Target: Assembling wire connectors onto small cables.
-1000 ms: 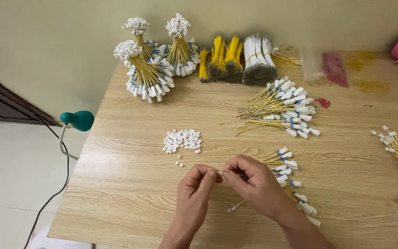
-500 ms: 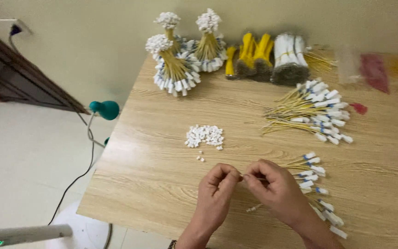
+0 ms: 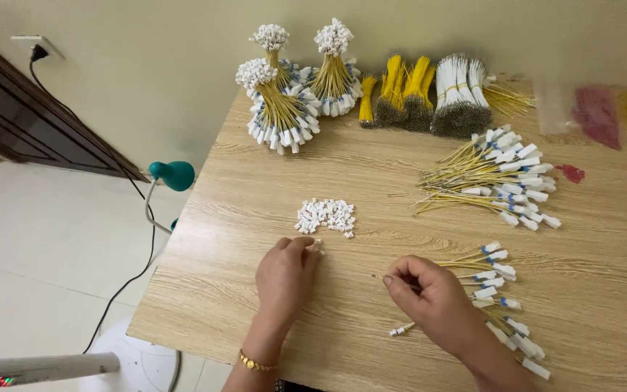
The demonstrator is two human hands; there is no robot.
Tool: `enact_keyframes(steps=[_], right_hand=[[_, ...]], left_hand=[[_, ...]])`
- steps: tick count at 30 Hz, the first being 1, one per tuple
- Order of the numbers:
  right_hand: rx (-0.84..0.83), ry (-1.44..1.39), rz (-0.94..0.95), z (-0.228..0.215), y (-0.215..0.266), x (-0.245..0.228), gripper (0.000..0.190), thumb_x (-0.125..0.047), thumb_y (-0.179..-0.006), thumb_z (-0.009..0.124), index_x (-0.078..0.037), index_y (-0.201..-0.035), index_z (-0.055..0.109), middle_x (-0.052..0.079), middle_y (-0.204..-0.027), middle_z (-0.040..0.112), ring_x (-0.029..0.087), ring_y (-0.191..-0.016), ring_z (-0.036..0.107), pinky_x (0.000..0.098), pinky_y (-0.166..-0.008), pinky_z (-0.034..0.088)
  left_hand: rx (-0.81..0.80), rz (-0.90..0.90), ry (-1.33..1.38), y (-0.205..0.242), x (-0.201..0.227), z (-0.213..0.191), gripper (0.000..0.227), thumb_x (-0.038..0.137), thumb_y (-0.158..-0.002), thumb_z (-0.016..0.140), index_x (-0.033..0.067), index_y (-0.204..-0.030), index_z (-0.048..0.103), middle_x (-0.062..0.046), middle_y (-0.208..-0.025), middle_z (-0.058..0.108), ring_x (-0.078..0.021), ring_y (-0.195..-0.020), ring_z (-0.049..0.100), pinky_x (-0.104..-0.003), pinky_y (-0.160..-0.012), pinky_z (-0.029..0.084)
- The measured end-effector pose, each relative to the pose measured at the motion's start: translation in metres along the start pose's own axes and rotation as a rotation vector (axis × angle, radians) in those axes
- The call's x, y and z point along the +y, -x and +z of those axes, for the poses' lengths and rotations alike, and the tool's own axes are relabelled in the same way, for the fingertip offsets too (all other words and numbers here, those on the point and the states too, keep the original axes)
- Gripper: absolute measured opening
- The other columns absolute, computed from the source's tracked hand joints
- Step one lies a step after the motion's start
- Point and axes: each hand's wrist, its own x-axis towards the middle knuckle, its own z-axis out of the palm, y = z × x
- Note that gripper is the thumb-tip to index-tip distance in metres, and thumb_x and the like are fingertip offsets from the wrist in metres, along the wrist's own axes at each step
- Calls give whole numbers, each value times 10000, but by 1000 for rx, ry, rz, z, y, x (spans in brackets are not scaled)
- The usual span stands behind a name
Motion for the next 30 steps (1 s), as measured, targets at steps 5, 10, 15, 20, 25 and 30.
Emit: enact_keyframes(steps=[5, 10, 15, 20, 25, 30], right_hand=[[-3, -54, -21, -5, -4, 15, 117, -138, -922, 680, -27, -883, 679, -49, -692, 545, 52, -623, 447, 248, -536, 412], [-2, -82, 10, -7, -3, 10, 130, -144, -923, 674, -30, -861, 667, -48, -682, 540, 57, -622, 443, 251, -538, 405], [-26, 3, 40, -8, 1, -2, 147, -165, -927, 665, -40, -849, 662, -45, -668, 528, 61, -608, 443, 260, -529, 403], [-24, -7, 14, -8, 4, -8, 133, -156, -923, 670, -40, -857, 667, -51, -681, 525, 57, -619, 433, 262, -529, 397], [-7, 14, -31, -10, 5, -4, 109, -145, -911, 669, -45, -869, 667, -57, -689, 550, 45, -627, 454, 253, -532, 420], [14, 14, -28, -8, 6, -8, 114, -143, -900, 686, -34, -870, 675, -34, -699, 587, 51, -631, 475, 257, -536, 431]], left_hand=[[16, 40, -27, -4, -11, 14, 117, 221, -851, 765, 127, -913, 795, -79, -892, 742, -286, -804, 711, -409, -709, 565], [-45, -46, 100, -1, 2, -3, 99, 157, -901, 744, 78, -958, 758, -91, -920, 761, -236, -812, 732, -361, -720, 579], [-384, -338, 1023, 20, 19, 2, 90, 42, -897, 698, 39, -979, 735, -79, -961, 789, -153, -873, 745, -312, -783, 663], [-475, -304, 1322, 40, 24, 33, 98, 29, -930, 714, 7, -1026, 713, -96, -942, 753, -166, -881, 720, -319, -823, 618], [-534, -302, 1504, 46, 26, 42, 86, 35, -960, 685, 5, -1040, 689, -95, -934, 740, -174, -886, 720, -332, -839, 606], [-546, -336, 1516, 48, 25, 42, 96, 39, -968, 675, 3, -1057, 681, -90, -934, 733, -172, -887, 715, -327, -846, 595]])
